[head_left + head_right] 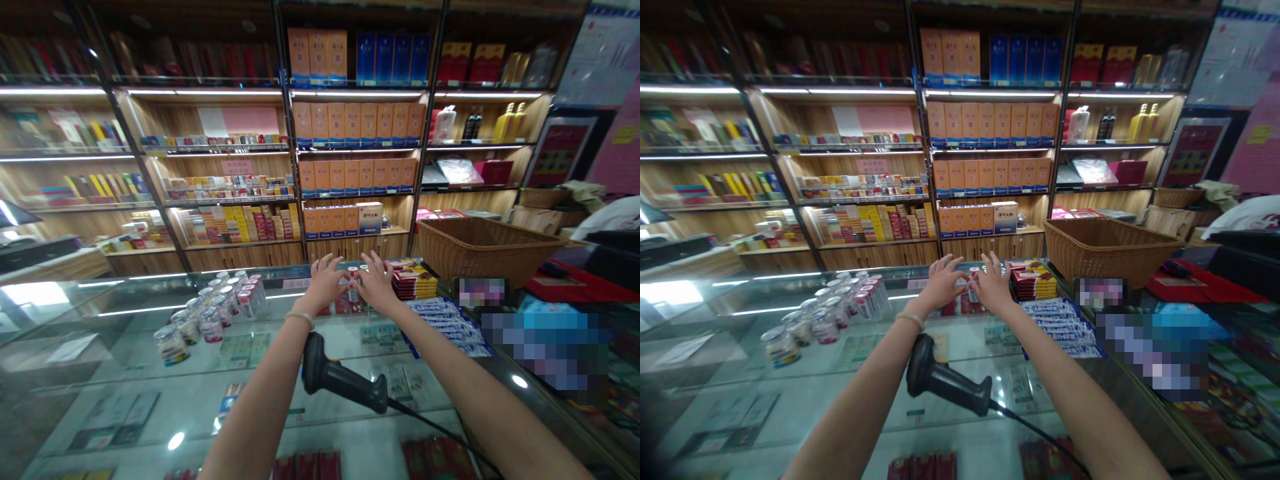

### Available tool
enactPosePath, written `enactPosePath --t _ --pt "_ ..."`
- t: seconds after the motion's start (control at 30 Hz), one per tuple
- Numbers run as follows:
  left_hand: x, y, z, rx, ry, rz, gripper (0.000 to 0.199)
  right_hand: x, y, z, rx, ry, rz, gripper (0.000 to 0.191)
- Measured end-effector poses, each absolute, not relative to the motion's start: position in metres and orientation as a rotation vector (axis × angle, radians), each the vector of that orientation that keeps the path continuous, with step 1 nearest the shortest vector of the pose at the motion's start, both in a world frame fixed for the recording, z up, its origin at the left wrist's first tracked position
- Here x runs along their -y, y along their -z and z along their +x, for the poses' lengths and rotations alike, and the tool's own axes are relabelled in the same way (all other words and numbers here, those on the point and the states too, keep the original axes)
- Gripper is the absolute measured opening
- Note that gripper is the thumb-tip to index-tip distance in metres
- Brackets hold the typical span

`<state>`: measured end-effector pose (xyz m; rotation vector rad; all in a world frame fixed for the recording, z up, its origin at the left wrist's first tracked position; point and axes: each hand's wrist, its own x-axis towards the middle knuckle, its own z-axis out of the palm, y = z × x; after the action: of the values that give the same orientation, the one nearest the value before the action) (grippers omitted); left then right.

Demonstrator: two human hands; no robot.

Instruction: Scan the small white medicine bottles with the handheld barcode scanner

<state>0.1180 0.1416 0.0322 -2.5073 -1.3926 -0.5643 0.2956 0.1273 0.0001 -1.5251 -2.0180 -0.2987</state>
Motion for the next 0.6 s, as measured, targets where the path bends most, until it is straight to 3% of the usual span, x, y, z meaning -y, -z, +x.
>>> enactPosePath --t 0.23,0.6 --pt "-0.144 -0.04 0.109 1.56 0.628 -2.551 0.023 -0.129 -0.013 0.295 2.003 0.061 -1.57 0.021" --pt "-0.135 -0.064 0.089 1.604 0.679 -2.565 0.025 -0.115 -0.04 0.281 2.017 -0.008 -1.501 0.031"
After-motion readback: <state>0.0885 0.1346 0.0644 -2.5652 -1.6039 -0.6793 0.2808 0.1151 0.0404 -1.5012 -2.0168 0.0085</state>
